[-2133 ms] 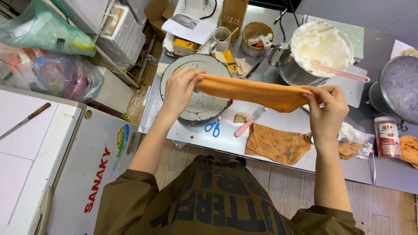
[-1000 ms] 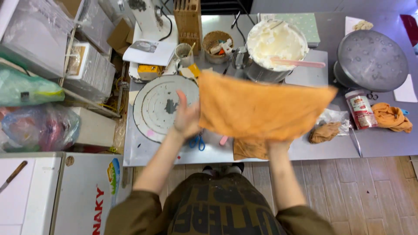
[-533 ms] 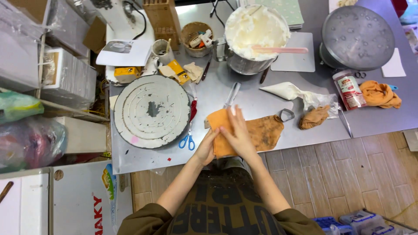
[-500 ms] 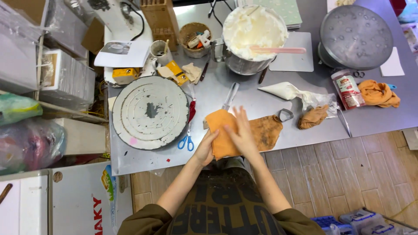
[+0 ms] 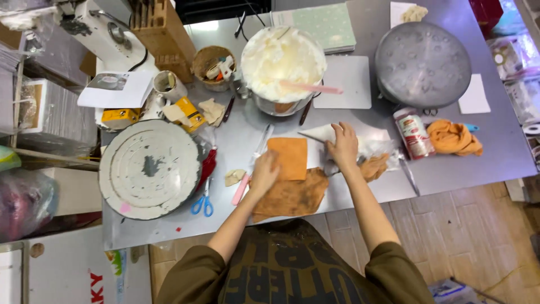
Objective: The person wipes down several square cloths, a metal palette knife, and a cake scraper with an orange cloth. They then move a piping bag into a freezer, retrieve some plastic wrap and other items from a shelf, and finally place a plastic container into a large green plastic bag.
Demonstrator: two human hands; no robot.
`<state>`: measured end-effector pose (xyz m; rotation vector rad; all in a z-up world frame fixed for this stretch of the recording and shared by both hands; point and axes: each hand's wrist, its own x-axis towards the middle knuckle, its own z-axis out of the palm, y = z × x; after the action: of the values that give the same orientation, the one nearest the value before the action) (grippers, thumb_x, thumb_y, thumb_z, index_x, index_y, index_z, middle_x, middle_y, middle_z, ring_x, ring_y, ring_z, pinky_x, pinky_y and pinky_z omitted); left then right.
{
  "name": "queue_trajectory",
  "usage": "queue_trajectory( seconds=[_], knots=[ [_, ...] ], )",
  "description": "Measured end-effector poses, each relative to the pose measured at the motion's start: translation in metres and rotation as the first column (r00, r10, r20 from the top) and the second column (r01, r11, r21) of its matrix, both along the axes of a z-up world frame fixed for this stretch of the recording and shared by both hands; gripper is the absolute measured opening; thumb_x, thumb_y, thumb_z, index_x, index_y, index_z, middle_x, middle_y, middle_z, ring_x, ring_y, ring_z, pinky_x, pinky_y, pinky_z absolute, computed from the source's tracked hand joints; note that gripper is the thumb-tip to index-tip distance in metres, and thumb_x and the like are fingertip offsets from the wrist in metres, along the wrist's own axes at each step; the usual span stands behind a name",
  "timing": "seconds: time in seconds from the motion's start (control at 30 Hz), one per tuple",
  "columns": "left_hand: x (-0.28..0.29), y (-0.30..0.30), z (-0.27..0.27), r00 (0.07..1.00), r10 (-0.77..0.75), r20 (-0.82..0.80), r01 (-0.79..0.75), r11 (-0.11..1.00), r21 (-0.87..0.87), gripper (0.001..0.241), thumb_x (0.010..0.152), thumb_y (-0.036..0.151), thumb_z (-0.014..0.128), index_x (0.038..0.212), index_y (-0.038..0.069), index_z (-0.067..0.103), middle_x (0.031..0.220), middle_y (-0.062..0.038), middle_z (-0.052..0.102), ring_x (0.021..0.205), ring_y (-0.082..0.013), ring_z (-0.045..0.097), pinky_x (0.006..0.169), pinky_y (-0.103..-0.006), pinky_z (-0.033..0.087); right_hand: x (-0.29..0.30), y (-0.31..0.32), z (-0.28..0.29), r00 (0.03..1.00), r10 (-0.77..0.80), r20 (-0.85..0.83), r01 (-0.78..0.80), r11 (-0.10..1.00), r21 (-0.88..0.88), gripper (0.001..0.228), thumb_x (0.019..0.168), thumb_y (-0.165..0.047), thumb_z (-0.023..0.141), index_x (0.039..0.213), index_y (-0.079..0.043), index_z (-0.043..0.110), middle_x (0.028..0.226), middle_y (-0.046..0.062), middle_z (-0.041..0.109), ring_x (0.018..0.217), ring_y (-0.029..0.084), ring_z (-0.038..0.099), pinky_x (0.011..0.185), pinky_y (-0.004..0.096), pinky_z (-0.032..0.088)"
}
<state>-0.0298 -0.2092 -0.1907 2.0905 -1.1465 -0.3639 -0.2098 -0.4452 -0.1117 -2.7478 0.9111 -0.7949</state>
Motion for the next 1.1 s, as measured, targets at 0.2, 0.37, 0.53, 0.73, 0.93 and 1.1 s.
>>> queue_trajectory(
  seconds=[0.2, 0.37, 0.53, 0.73, 0.93, 1.1],
  knots=[
    [-0.043, -0.061, -0.007, 0.915, -0.373, 0.151, 0.274, 0.852, 0.446, 0.075, 0.096, 0.06, 0.051, 0.16, 0.027, 0.028, 0.17, -0.01, 0.011, 0.155, -0.0389, 0.005, 0.12, -0.0632, 0.008, -0.013, -0.087, -0.033, 0.945, 0.119, -0.305, -0.071, 0.984, 0.163, 0.052, 0.082, -0.01, 0.075, 0.132, -0.021, 0.068, 0.116, 0.006, 0.07, 0.108, 0.03, 0.066, 0.089, 0.045, 0.053],
    [-0.04, -0.097, -0.013, 0.909, -0.269, 0.317, 0.123, 0.902, 0.415, 0.076, 0.1, 0.061, 0.045, 0.164, 0.027, 0.022, 0.173, -0.008, 0.007, 0.158, -0.0365, 0.001, 0.123, -0.0636, 0.002, -0.042, -0.123, -0.03, 0.975, 0.113, -0.191, -0.082, 0.984, 0.16, 0.042, 0.088, -0.003, 0.067, 0.126, -0.019, 0.07, 0.11, 0.008, 0.071, 0.102, 0.031, 0.067, 0.086, 0.042, 0.053],
    [-0.038, -0.107, -0.016, 0.924, -0.255, 0.284, 0.111, 0.892, 0.438, 0.078, 0.099, 0.058, 0.045, 0.164, 0.022, 0.022, 0.171, -0.011, 0.005, 0.156, -0.0398, -0.002, 0.12, -0.0642, 0.002, -0.108, -0.162, -0.015, 0.959, -0.111, 0.261, 0.066, 0.983, 0.174, 0.014, 0.096, -0.006, 0.071, 0.109, -0.01, 0.07, 0.109, 0.009, 0.07, 0.105, 0.03, 0.066, 0.092, 0.041, 0.053],
    [-0.046, -0.083, 0.007, 0.972, -0.228, 0.05, 0.187, 0.889, 0.419, 0.074, 0.098, 0.056, 0.053, 0.158, 0.016, 0.034, 0.17, -0.017, 0.004, 0.157, -0.0382, 0.001, 0.122, -0.0594, 0.008, -0.226, -0.197, -0.024, 0.26, -0.922, 0.286, 0.83, 0.365, 0.422, 0.055, 0.081, -0.028, 0.098, 0.107, 0.001, 0.059, 0.107, 0.017, 0.063, 0.093, 0.028, 0.06, 0.081, 0.042, 0.049],
    [-0.061, -0.069, 0.077, 0.9, -0.431, -0.058, 0.413, 0.806, 0.423, 0.062, 0.092, 0.044, 0.064, 0.144, 0.012, 0.053, 0.162, -0.019, 0.026, 0.144, -0.0387, 0.036, 0.116, -0.0479, 0.033, -0.242, -0.219, -0.036, 0.047, -0.969, 0.242, 0.135, 0.246, 0.96, 0.047, 0.078, -0.017, 0.08, 0.111, -0.01, 0.048, 0.11, 0.006, 0.061, 0.09, 0.022, 0.067, 0.074, 0.044, 0.059],
    [-0.074, -0.088, 0.161, 0.811, -0.545, -0.211, 0.583, 0.73, 0.356, 0.049, 0.095, 0.038, 0.063, 0.136, 0.011, 0.06, 0.15, -0.01, 0.054, 0.127, -0.0327, 0.058, 0.108, -0.0427, 0.046, -0.243, -0.247, 0.048, 0.086, -0.78, 0.619, -0.368, 0.553, 0.748, 0.041, 0.087, -0.015, 0.073, 0.117, -0.009, 0.047, 0.118, 0.008, 0.061, 0.102, 0.023, 0.067, 0.086, 0.045, 0.059]
  ],
)
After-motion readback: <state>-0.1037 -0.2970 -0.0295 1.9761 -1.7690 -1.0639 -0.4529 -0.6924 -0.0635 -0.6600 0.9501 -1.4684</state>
